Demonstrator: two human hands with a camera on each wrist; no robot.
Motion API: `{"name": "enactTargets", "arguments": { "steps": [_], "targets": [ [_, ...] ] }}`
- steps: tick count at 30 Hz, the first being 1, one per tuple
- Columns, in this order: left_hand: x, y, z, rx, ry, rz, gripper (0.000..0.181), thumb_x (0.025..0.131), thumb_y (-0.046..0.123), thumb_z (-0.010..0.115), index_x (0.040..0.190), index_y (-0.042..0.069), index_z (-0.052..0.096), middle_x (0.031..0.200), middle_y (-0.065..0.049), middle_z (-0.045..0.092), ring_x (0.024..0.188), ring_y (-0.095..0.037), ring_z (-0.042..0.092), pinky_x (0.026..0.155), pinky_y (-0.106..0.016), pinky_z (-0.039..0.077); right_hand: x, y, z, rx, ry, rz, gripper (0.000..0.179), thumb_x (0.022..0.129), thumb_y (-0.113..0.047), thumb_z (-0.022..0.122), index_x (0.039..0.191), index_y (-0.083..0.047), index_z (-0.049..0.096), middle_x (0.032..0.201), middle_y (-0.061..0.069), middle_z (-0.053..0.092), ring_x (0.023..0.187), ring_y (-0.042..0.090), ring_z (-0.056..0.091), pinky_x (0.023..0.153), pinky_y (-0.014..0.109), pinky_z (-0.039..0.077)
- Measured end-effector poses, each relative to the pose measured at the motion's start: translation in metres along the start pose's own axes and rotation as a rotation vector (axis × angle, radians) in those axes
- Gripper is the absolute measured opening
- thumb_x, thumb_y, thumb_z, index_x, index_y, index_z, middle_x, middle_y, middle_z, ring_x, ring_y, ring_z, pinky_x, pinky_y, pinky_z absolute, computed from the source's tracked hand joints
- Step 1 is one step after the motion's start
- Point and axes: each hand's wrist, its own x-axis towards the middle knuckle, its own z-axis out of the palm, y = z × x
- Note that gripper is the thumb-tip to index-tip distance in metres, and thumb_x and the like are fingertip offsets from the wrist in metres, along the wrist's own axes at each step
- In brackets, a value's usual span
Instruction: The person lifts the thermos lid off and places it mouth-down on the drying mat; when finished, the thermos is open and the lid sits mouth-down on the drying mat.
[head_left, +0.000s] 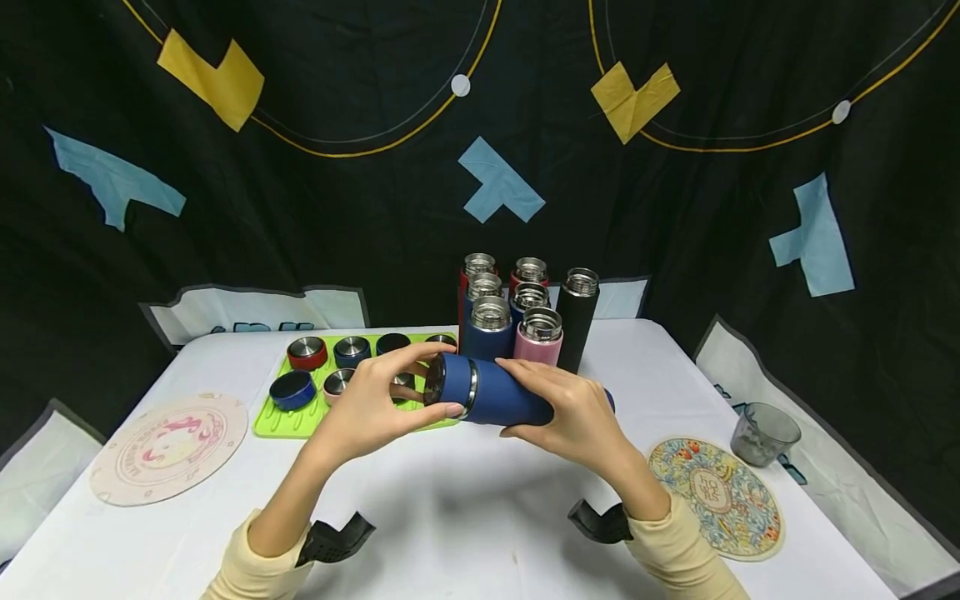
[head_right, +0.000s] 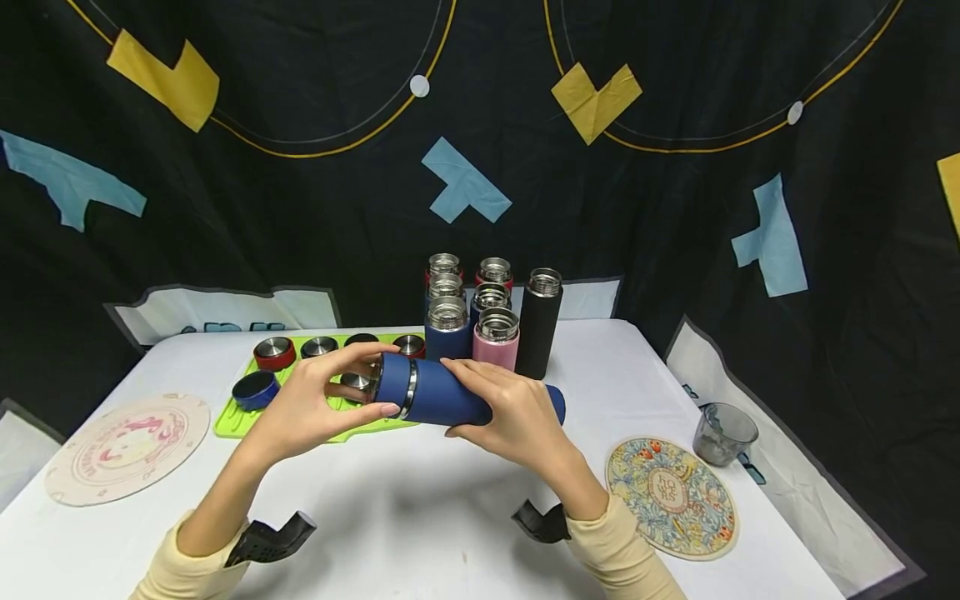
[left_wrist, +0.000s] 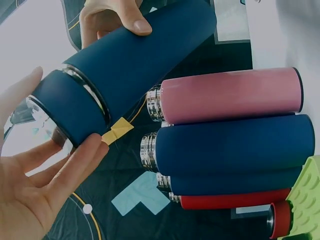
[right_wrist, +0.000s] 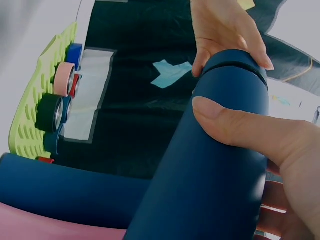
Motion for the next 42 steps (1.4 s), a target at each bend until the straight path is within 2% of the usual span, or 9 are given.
{"name": "enactTargets", "arguments": {
  "steps": [3,8,11,13,17,25,35,38,42],
  "targets": [
    [-0.001,-0.002,-0.001,0.004,-0.048,0.043,0.067,0.074,0.033,0.085,0.133,0.021,0.055,0.127,0.003,0.058,0.106,-0.016,0.059,0.079,-0.027,0.056,-0.001,0.001,0.000,0.027,-0.020,0.018,0.082,0.059,-0.035,0.093,0.132,-0.018,0.061,0.122,0.002,0.066,0.110,0.018,0.063,0.084,0.040,0.055],
    [-0.002,-0.004,-0.003,0.026,-0.134,0.181,0.071,0.072,0.017,0.087,0.135,0.024,0.055,0.140,0.004,0.049,0.125,-0.020,0.048,0.089,-0.035,0.053,-0.001,0.003,-0.002,0.113,-0.069,0.039,0.082,0.058,-0.032,0.094,0.132,-0.016,0.061,0.121,0.003,0.066,0.105,0.019,0.065,0.084,0.039,0.055],
    [-0.001,-0.005,-0.004,0.043,-0.147,0.230,0.069,0.072,0.012,0.086,0.133,0.023,0.058,0.141,0.004,0.048,0.128,-0.021,0.045,0.092,-0.036,0.051,-0.001,0.003,-0.002,0.143,-0.083,0.044,0.082,0.058,-0.033,0.094,0.132,-0.017,0.061,0.120,0.002,0.066,0.103,0.019,0.065,0.084,0.038,0.055],
    [-0.001,-0.005,-0.004,0.048,-0.136,0.237,0.067,0.072,0.013,0.087,0.132,0.022,0.059,0.140,0.003,0.050,0.127,-0.021,0.046,0.090,-0.034,0.052,-0.001,0.003,-0.002,0.151,-0.085,0.046,0.082,0.059,-0.033,0.094,0.132,-0.017,0.061,0.121,0.001,0.066,0.103,0.018,0.065,0.084,0.038,0.055],
    [-0.001,-0.004,-0.002,0.028,-0.101,0.213,0.067,0.072,0.020,0.087,0.132,0.021,0.058,0.135,0.002,0.053,0.120,-0.020,0.051,0.083,-0.031,0.055,-0.002,0.004,-0.002,0.137,-0.075,0.043,0.081,0.059,-0.034,0.093,0.132,-0.016,0.061,0.121,0.002,0.066,0.104,0.018,0.065,0.084,0.038,0.055],
    [0.001,-0.003,0.001,-0.021,0.007,0.076,0.066,0.072,0.027,0.087,0.131,0.020,0.058,0.123,0.002,0.060,0.098,-0.016,0.062,0.071,-0.024,0.057,-0.002,0.005,-0.001,0.059,-0.021,0.019,0.082,0.060,-0.033,0.093,0.133,-0.018,0.059,0.123,0.002,0.065,0.107,0.019,0.064,0.083,0.040,0.055],
    [-0.001,-0.006,-0.008,0.012,0.057,-0.002,0.066,0.074,0.028,0.085,0.133,0.022,0.056,0.124,-0.001,0.060,0.097,-0.019,0.063,0.074,-0.029,0.058,-0.001,0.009,-0.008,0.076,-0.059,0.084,0.082,0.060,-0.032,0.093,0.134,-0.017,0.059,0.122,0.005,0.065,0.103,0.022,0.065,0.084,0.041,0.055],
    [0.000,-0.010,-0.014,0.036,0.066,-0.035,0.070,0.073,0.027,0.086,0.134,0.021,0.054,0.122,-0.003,0.061,0.097,-0.021,0.062,0.074,-0.033,0.058,-0.001,0.014,-0.012,0.106,-0.045,0.117,0.081,0.061,-0.027,0.093,0.133,-0.015,0.059,0.120,0.007,0.066,0.098,0.023,0.066,0.081,0.040,0.056],
    [0.002,-0.019,-0.016,0.072,0.042,-0.070,0.074,0.071,0.031,0.087,0.133,0.017,0.051,0.123,-0.007,0.061,0.101,-0.024,0.063,0.076,-0.039,0.058,-0.003,0.022,-0.015,0.156,-0.009,0.141,0.081,0.060,-0.017,0.093,0.134,-0.013,0.059,0.119,0.010,0.067,0.095,0.023,0.067,0.079,0.039,0.057]
  ]
}}
